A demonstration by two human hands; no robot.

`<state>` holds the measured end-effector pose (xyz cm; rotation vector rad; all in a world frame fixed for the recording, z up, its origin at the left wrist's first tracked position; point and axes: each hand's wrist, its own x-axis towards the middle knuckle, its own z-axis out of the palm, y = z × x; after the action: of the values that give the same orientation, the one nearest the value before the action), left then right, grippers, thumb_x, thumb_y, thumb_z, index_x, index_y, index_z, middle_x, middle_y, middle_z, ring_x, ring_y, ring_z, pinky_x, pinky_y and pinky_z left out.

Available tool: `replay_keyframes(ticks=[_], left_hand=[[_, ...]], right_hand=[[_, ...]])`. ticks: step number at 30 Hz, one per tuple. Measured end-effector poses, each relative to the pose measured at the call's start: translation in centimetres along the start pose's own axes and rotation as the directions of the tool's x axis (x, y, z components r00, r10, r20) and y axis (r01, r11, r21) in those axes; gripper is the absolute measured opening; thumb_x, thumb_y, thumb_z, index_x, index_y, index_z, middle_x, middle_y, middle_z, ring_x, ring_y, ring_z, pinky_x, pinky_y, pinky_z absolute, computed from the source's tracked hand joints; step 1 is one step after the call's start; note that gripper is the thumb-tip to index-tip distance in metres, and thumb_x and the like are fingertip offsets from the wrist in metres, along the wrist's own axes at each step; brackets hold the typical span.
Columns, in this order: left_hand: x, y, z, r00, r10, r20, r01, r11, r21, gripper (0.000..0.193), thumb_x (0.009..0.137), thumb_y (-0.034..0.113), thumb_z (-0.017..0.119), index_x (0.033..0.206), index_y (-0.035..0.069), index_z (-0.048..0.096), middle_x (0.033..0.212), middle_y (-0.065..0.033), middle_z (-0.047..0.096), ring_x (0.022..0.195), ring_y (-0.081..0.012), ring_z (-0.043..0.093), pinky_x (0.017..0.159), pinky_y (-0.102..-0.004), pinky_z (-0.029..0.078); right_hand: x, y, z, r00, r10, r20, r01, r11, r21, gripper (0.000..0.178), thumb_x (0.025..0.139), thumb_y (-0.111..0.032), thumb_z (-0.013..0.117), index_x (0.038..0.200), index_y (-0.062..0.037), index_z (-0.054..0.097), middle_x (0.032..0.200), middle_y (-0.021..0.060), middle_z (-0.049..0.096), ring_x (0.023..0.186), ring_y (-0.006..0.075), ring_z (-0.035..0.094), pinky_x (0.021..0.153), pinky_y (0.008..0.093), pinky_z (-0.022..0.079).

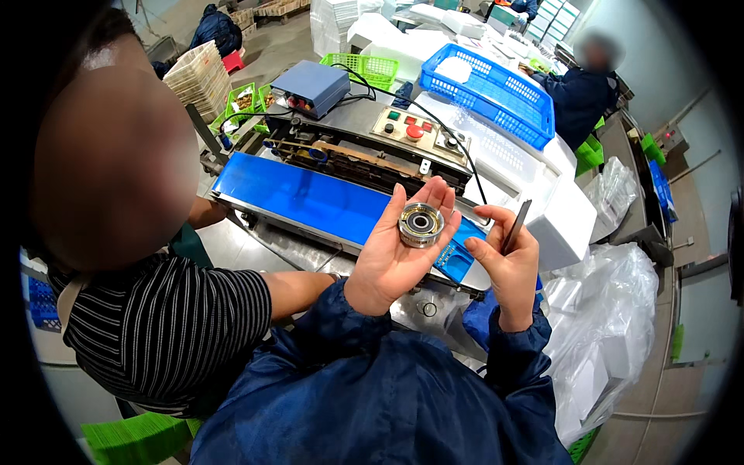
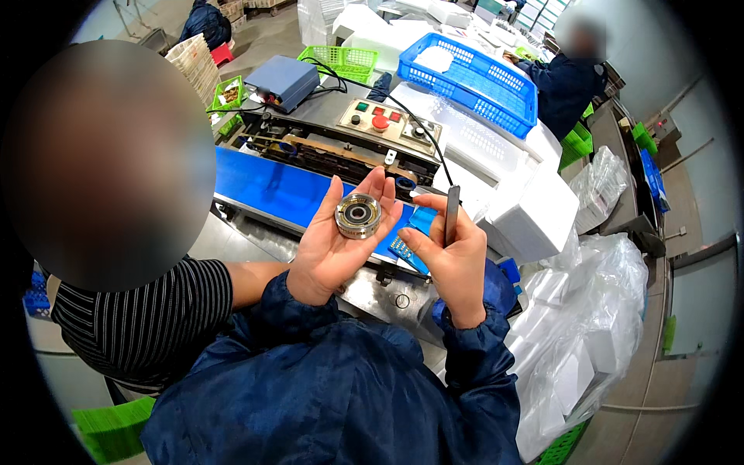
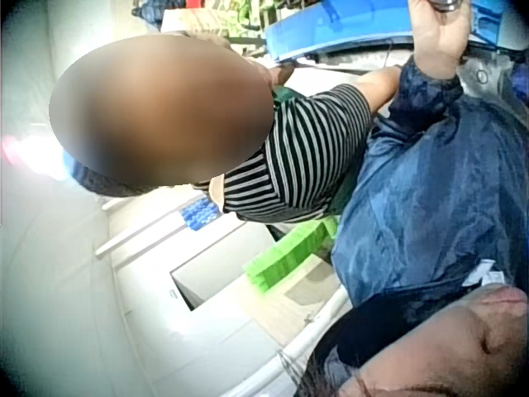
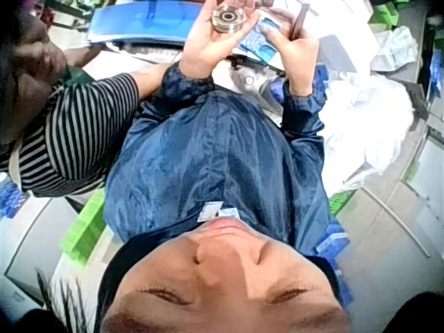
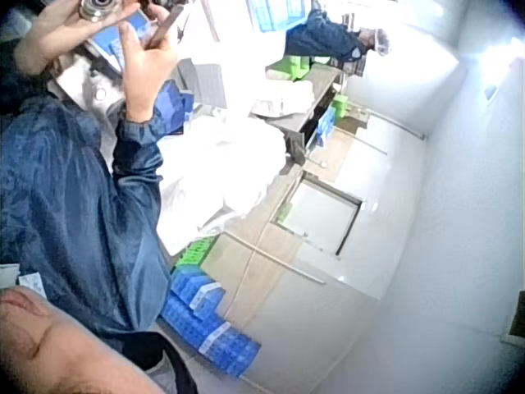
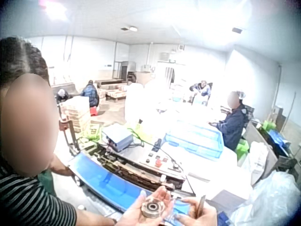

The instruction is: The person cleans a small circular mechanical component by hand using a thin metal tool to remove debris and then uses a blue cloth to wipe the surface.

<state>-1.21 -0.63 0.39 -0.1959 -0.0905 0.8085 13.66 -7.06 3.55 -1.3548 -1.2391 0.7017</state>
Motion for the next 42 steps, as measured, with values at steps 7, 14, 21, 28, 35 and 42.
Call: replay_keyframes(ticks=[7, 14, 21, 28, 35, 42], left_hand=[[-0.1, 0.1, 0.4, 0.987, -0.153, 0.043, 0.147, 0.982, 0.12, 0.055, 0.096, 0.037, 0.042, 0.137, 0.001, 0.032, 0.137, -0.0119, 0.039, 0.13, -0.0227, 0.036, 0.108, -0.0447, 0.032], [0.2, -0.1, 0.1, 0.984, -0.177, 0.028, 0.171, 0.973, 0.157, 0.056, 0.096, 0.039, 0.04, 0.134, -0.002, 0.033, 0.133, -0.0144, 0.043, 0.122, -0.0246, 0.043, 0.104, -0.0401, 0.036], [0.3, 0.3, -0.1, 0.986, -0.163, -0.034, 0.166, 0.98, 0.108, 0.061, 0.097, 0.042, 0.035, 0.139, -0.002, 0.025, 0.139, -0.0164, 0.037, 0.124, -0.028, 0.04, 0.107, -0.042, 0.031], [0.5, 1.0, -0.4, 0.974, -0.224, 0.031, 0.225, 0.972, -0.062, 0.058, 0.097, 0.042, 0.036, 0.134, -0.002, 0.033, 0.133, -0.0184, 0.043, 0.12, -0.0318, 0.044, 0.104, -0.0441, 0.035], [0.0, 1.3, 0.1, 0.97, -0.239, 0.046, 0.242, 0.967, -0.081, 0.058, 0.097, 0.042, 0.035, 0.133, -0.004, 0.033, 0.132, -0.0202, 0.043, 0.121, -0.0331, 0.042, 0.104, -0.0447, 0.035], [0.1, 0.8, 1.2, 0.985, -0.164, -0.047, 0.164, 0.986, -0.004, 0.058, 0.098, 0.041, 0.034, 0.134, -0.005, 0.032, 0.13, -0.0209, 0.044, 0.119, -0.0331, 0.043, 0.103, -0.0444, 0.035]], right_hand=[[1.0, -0.2, -1.3, 0.972, -0.056, 0.228, 0.048, 0.998, 0.038, 0.051, 0.069, -0.011, 0.078, 0.116, -0.0025, 0.06, 0.057, -0.0074, 0.032, 0.051, 0.0021, 0.029, 0.047, 0.0218, 0.021], [2.3, -2.1, -1.2, 0.902, -0.069, 0.427, 0.198, 0.943, -0.267, 0.058, 0.065, -0.012, 0.078, 0.118, -0.0031, 0.056, 0.075, 0.009, 0.06, 0.058, 0.0088, 0.047, 0.056, 0.0243, 0.043], [2.3, -2.1, -0.7, 0.901, 0.006, 0.434, 0.096, 0.972, -0.213, 0.049, 0.068, -0.013, 0.076, 0.112, -0.0019, 0.059, 0.075, 0.0052, 0.058, 0.061, 0.0074, 0.046, 0.06, 0.0238, 0.044], [2.2, -2.1, -0.1, 0.909, 0.007, 0.417, 0.047, 0.992, -0.118, 0.041, 0.071, -0.013, 0.073, 0.107, -0.0003, 0.059, 0.079, 0.0045, 0.061, 0.069, 0.0088, 0.053, 0.067, 0.0248, 0.045], [2.2, -2.3, 0.5, 0.91, -0.047, 0.411, 0.092, 0.992, -0.089, 0.041, 0.071, -0.017, 0.073, 0.105, 0.0008, 0.059, 0.078, 0.0072, 0.064, 0.071, 0.0097, 0.057, 0.068, 0.0256, 0.046], [2.4, -2.4, 0.5, 0.906, 0.013, 0.423, 0.044, 0.991, -0.125, 0.039, 0.072, -0.021, 0.072, 0.101, 0.0032, 0.061, 0.069, 0.0018, 0.058, 0.064, 0.0068, 0.05, 0.061, 0.0229, 0.042]])
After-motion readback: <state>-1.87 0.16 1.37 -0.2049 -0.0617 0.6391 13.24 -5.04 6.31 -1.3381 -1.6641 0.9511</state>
